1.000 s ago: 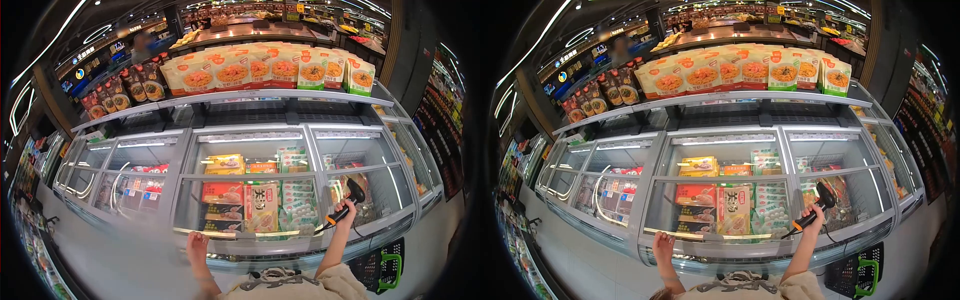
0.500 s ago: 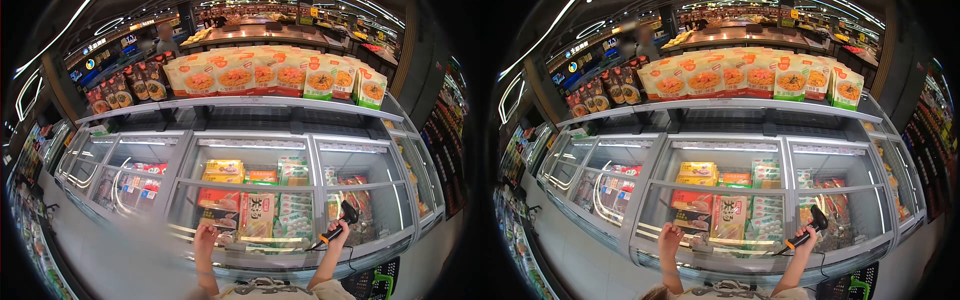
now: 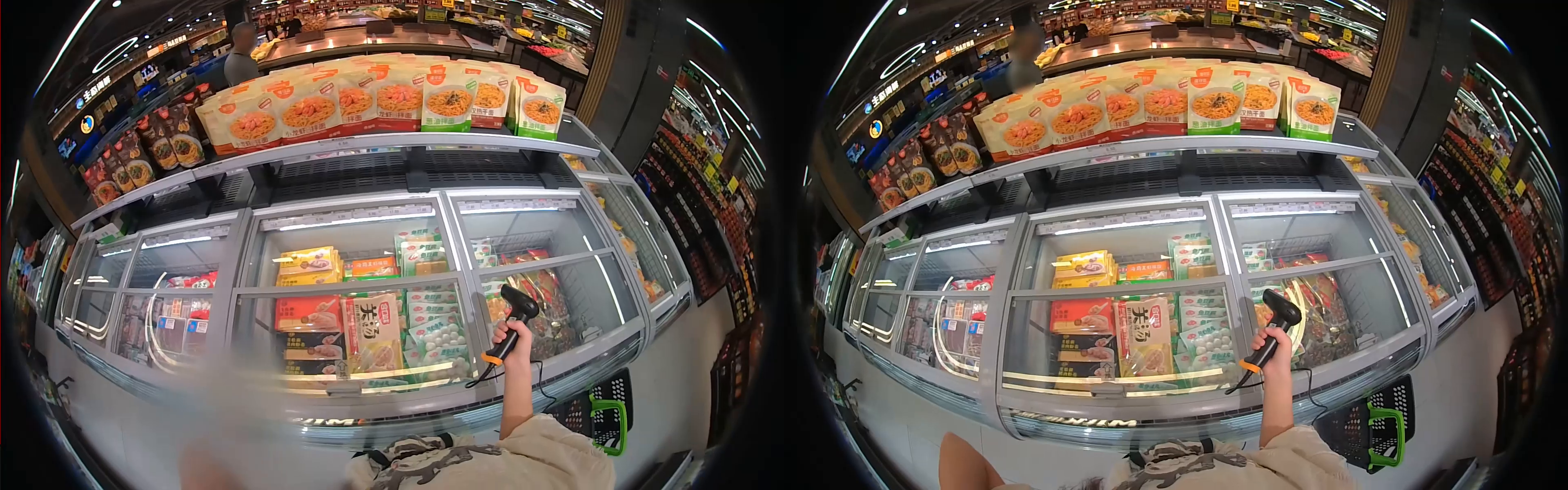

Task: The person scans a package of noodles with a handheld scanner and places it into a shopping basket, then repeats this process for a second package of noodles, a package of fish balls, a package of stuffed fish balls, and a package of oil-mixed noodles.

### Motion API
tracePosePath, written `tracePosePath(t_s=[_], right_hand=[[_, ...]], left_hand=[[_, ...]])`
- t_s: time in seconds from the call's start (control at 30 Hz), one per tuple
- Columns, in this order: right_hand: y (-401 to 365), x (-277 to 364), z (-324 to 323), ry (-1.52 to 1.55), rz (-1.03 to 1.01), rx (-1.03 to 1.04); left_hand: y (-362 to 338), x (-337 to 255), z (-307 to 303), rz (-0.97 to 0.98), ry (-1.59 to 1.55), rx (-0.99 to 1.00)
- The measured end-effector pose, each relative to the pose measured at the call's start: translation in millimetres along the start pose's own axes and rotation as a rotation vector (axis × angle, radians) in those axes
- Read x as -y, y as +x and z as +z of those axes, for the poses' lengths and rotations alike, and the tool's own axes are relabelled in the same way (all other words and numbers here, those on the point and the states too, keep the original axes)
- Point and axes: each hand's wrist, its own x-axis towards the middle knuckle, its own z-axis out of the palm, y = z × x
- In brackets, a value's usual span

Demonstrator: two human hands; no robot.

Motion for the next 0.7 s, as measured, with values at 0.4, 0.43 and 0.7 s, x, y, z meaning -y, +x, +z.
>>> tracePosePath(t_s=[0.4,0.43,0.7], right_hand=[[9.5,9.4,-10.0,0.050,0.052,0.043],[9.8,10.9,-12.6,0.060,0.054,0.037],[9.9,30.1,-35.0,0.113,-0.031,-0.030]], left_hand=[[-1.1,8.1,31.5,-0.020,-0.115,0.028],[1.7,3.9,29.9,-0.019,-0.116,0.041],[33.2,-30.1,-33.0,0.143,-0.259,0.170]])
